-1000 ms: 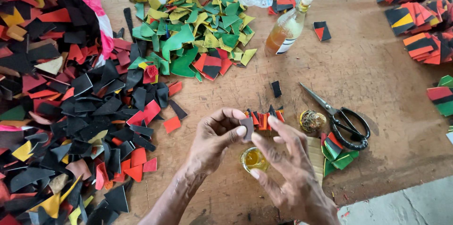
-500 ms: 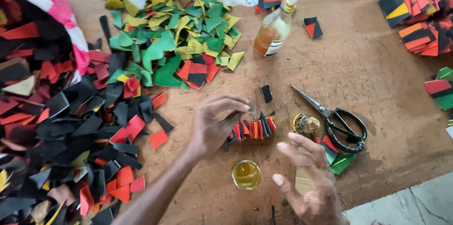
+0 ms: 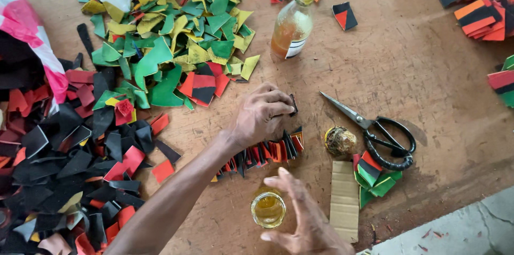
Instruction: The person picks up small colored foam scraps one at a time, dips an edge into a small cup of glue, and presses each piece onto a folded strip on the table, building up a row of attached pieces along the strip.
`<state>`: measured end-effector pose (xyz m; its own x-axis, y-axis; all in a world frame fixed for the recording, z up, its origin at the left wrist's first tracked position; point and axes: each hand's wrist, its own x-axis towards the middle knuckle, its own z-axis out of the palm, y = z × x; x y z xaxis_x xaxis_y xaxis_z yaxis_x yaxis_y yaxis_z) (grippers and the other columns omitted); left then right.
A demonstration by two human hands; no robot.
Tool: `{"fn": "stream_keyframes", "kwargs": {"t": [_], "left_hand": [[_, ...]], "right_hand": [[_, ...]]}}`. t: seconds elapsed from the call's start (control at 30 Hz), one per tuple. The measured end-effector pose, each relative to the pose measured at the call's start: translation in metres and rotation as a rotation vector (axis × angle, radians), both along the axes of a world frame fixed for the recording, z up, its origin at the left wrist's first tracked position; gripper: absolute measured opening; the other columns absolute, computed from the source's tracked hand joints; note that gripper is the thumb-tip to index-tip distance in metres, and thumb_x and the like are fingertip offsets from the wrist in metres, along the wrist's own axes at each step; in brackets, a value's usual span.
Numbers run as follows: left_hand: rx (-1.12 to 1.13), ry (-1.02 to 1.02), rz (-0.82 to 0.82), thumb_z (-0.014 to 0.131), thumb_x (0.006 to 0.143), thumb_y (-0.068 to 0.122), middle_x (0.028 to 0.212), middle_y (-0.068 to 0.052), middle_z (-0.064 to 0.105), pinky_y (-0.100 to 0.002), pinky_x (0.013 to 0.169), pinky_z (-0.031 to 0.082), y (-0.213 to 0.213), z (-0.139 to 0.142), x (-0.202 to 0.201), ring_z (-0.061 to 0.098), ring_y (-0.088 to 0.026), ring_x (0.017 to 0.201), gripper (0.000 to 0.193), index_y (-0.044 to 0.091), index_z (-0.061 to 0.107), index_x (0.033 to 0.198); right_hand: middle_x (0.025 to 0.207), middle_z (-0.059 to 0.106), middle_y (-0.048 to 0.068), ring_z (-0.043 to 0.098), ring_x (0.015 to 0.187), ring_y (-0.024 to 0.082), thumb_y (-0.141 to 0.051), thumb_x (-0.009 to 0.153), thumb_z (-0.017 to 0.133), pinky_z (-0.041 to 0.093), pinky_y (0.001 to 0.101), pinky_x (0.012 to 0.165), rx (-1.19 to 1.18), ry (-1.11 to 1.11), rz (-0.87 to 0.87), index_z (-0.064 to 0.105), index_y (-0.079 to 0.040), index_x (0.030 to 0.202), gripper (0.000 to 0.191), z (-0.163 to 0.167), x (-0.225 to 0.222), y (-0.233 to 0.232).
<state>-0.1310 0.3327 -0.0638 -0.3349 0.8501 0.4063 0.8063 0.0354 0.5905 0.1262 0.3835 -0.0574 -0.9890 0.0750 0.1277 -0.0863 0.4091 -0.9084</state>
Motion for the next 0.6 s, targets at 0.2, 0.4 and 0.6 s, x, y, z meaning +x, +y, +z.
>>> {"fn": "stream_keyframes", "kwargs": {"t": [0.2, 0.4, 0.6], "left_hand": [[-0.092, -0.023, -0.044, 0.075, 0.072, 0.000, 0.107, -0.005, 0.075, -0.039, 0.093, 0.054, -0.002, 0.000, -0.002, 0.066, -0.028, 0.106, 0.025, 0.008, 0.079, 0.096], [-0.027, -0.074, -0.033, 0.070, 0.078, -0.003, 0.110, -0.008, 0.075, -0.040, 0.096, 0.053, -0.019, 0.031, -0.010, 0.066, -0.030, 0.108, 0.026, 0.007, 0.078, 0.100], [-0.058, -0.096, 0.261, 0.072, 0.086, 0.001, 0.102, -0.013, 0.071, -0.042, 0.085, 0.054, -0.106, 0.080, 0.019, 0.067, -0.033, 0.099, 0.016, 0.004, 0.073, 0.103]], "right_hand": [[0.131, 0.068, 0.013, 0.066, 0.124, 0.031, -0.009, 0.069, 0.093, 0.051, 0.0425, 0.106, 0.007, -0.009, -0.131, 0.021, -0.005, 0.156, 0.113, -0.007, -0.008, -0.002], [0.132, 0.067, 0.014, 0.066, 0.123, 0.032, -0.009, 0.067, 0.092, 0.051, 0.0432, 0.104, 0.053, -0.021, -0.227, 0.024, -0.007, 0.155, 0.111, 0.001, -0.019, 0.012], [0.145, 0.048, 0.013, 0.046, 0.133, 0.032, -0.032, 0.063, 0.091, 0.038, 0.0452, 0.111, 0.442, 0.073, -0.190, 0.046, -0.010, 0.145, 0.095, 0.055, -0.012, 0.022]]}}
